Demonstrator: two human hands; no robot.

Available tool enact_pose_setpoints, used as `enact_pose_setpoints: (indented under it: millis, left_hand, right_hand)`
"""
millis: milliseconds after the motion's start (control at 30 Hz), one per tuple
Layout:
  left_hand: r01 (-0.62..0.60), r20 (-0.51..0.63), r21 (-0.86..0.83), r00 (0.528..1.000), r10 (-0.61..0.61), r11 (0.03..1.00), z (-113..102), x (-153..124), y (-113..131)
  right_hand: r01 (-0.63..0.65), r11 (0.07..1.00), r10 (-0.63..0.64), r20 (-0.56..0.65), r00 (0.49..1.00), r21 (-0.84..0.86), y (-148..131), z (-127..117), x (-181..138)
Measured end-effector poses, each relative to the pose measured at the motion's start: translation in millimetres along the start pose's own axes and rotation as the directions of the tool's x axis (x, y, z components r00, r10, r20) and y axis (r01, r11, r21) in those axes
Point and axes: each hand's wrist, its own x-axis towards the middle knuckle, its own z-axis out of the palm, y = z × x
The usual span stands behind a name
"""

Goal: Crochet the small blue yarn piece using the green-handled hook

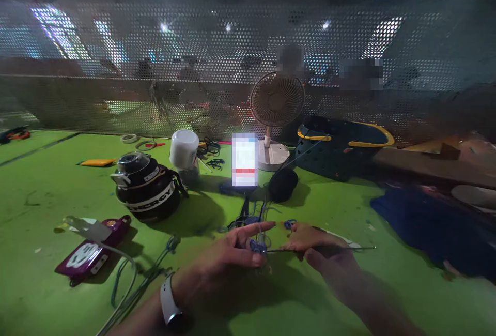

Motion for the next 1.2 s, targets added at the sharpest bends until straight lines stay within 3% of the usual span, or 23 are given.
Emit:
enact_pose_setpoints:
  millis: [300,533,667,800,1200]
  left_hand:
    - [0.014,0.016,-0.014,1.0,-0.013,1.0,5.9,-4.2,2.7]
    - [-0.026,0.092,0.026,0.995,0.024,0.999,1.2,-1.5,2.7]
    - [-0.085,0.045,0.09,0.996,0.081,0.992,-4.4,3.4,-3.2]
    - [-0.161,-0.03,0.081,0.986,0.164,0.984,-6.7,8.8,-11.2]
    - [-0.238,-0.153,0.153,0.953,0.261,0.959,2.5,12.5,-12.2]
  right_hand:
    - [0.036,0.999,-0.038,0.063,0.997,0.032,-2.1,-4.0,1.4]
    - [-0.015,0.999,0.02,-0.114,0.993,0.038,0.4,-7.3,3.1]
    - [-0.037,0.996,0.051,-0.164,0.985,0.087,-0.1,-4.4,0.7]
    - [-0.038,0.999,0.043,-0.207,0.977,0.027,-1.6,-0.4,-3.6]
    - [-0.277,0.961,0.256,-0.345,0.903,-0.012,-20.2,12.2,-3.4]
